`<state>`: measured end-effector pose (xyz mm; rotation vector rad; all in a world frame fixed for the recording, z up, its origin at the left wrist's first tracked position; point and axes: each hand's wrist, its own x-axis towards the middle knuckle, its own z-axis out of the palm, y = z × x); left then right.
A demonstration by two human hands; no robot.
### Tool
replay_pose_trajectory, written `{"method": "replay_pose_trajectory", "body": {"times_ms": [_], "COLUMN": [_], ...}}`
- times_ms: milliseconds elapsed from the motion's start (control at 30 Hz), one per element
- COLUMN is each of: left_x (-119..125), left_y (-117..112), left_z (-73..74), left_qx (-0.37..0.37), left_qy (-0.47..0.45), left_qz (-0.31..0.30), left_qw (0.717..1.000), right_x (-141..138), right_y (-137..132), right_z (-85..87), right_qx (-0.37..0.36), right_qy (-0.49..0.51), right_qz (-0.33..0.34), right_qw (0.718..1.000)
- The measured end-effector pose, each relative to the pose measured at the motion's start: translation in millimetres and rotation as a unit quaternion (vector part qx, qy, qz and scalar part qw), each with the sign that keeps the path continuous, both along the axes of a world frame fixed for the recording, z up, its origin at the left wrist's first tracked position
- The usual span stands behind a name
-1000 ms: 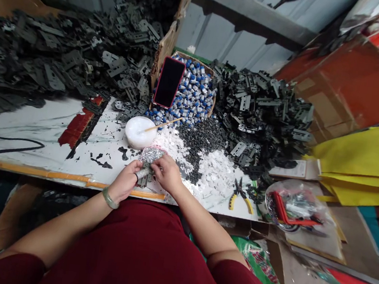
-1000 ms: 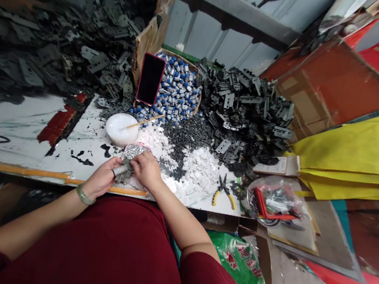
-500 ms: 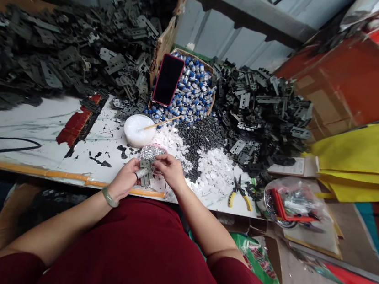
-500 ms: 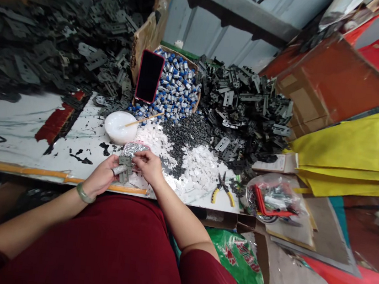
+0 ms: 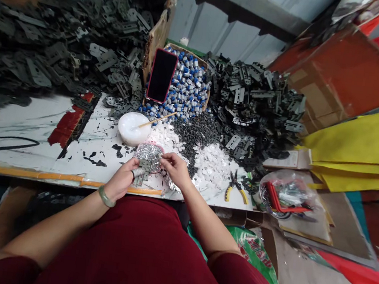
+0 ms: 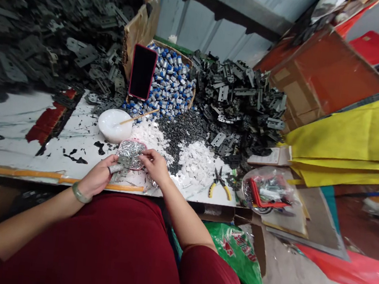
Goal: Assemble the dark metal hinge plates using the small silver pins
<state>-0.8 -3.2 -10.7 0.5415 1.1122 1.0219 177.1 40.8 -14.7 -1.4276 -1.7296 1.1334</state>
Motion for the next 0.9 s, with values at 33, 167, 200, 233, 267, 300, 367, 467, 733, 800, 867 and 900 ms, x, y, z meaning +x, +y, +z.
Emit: {"method": "replay_pose_trajectory", "body": {"times_ms": [33,167,200,233,267,300,367,467,733,800,867,900], "left_x": [1,7,9,10,12,13,15,16,19,19,18,18], "left_y": [1,1,1,0,-1,-2,-4,-8,-12,-12,-11,-10], "left_z": [0.2,-0.6,-1.3,-2.2,-3.1,-4.1,-5.9,-7.1,-2.3,-2.4,-3.3,-3.8], "left_qx": [0.001,-0.014,-0.017,-0.018,-0.018,-0.017,-0.015,-0.004,0.010,0.000,-0.008,-0.013], "left_qy": [-0.006,-0.014,-0.013,-0.011,-0.007,-0.003,0.005,0.026,0.046,0.040,0.031,0.027], "left_qz": [0.002,-0.012,-0.019,-0.025,-0.030,-0.034,-0.042,-0.060,-0.090,-0.085,-0.075,-0.072], "left_qw": [1.000,1.000,1.000,0.999,0.999,0.999,0.999,0.998,0.995,0.996,0.997,0.997], "right_x": [9,26,26,24,22,20,17,14,3,4,9,12], "right_y": [0,-12,-16,-20,-23,-25,-27,-28,-43,-42,-31,-22], "right_z": [-1.7,-17.3,-21.8,-25.5,-27.9,-28.8,-25.9,-13.2,5.1,3.4,1.3,0.1], "right_qx": [0.021,0.091,0.101,0.110,0.116,0.117,0.099,0.037,0.050,0.053,0.034,0.024], "right_qy": [-0.041,-0.241,-0.276,-0.299,-0.311,-0.307,-0.249,-0.091,-0.110,-0.127,-0.103,-0.090], "right_qz": [-0.014,0.042,0.067,0.082,0.086,0.079,0.049,0.044,0.085,0.102,0.149,0.169], "right_qw": [0.999,0.965,0.954,0.944,0.940,0.941,0.962,0.994,0.989,0.985,0.983,0.981]}}
